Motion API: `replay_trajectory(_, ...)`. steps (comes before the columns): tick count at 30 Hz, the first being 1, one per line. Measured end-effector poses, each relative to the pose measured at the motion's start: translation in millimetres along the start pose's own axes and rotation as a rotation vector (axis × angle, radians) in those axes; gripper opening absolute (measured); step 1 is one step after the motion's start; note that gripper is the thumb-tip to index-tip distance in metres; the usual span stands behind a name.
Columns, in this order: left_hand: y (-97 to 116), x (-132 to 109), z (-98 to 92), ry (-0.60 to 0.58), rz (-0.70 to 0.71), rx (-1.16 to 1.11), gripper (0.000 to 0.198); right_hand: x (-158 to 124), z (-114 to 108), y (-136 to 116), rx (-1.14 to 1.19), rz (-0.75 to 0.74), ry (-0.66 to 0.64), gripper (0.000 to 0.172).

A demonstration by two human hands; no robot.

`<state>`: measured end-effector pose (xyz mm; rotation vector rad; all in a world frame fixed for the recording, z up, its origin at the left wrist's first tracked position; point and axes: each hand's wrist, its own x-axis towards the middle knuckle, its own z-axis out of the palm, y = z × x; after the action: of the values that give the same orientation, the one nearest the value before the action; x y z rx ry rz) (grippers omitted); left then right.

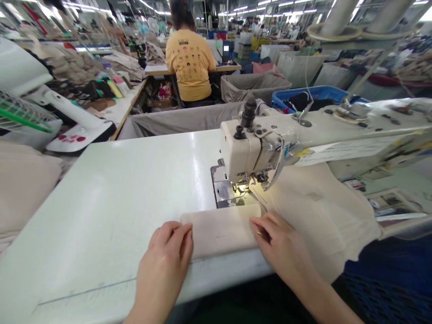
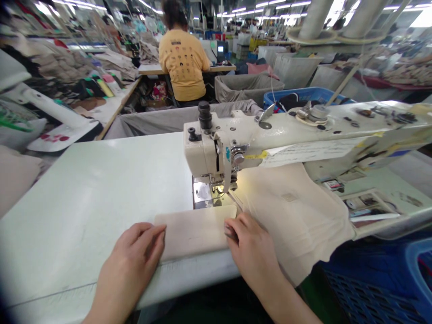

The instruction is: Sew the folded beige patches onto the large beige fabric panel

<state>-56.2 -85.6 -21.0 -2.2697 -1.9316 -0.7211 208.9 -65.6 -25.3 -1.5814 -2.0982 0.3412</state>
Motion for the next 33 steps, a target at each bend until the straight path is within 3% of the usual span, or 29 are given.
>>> replay_trajectory(3,-8,7,1.4,0.024,0.228,0.101,0.024,2,-7,3,-0.183,-0.165,-0.016,0.018)
replay_trajectory(6,-18,26,0.7,-0.155,0.354,0.157,0.024,6,-7,6,-0.270,-0.258,0.003,0.014)
replay_trajectory(9,-16,53,-1.9,-0.373,0.287,0.270,0.024,9,-2,3,-0.247,-0.266,0.016,0.006)
replay_trajectory(11,-6,72,-1.3,-0.437,0.205,0.337,0.025,11,2,-1,-0.183,-0.246,-0.003,0.003)
replay_trajectory(14,12,98,9.3,-0.423,0.163,0.351,0.036,13,7,-10,-0.104,-0.221,-0.055,0.005)
replay_trajectory(17,20,120,29.6,-0.373,0.238,0.288,0.043,12,11,-16,-0.071,-0.203,-0.062,0.005)
replay_trajectory(23,11,159,59.2,-0.462,0.340,0.116,0.042,12,19,-14,-0.029,-0.159,0.010,0.018)
replay_trajectory(33,-2,171,65.2,-0.469,0.403,0.029,0.040,15,26,-14,-0.010,-0.156,0.066,0.015)
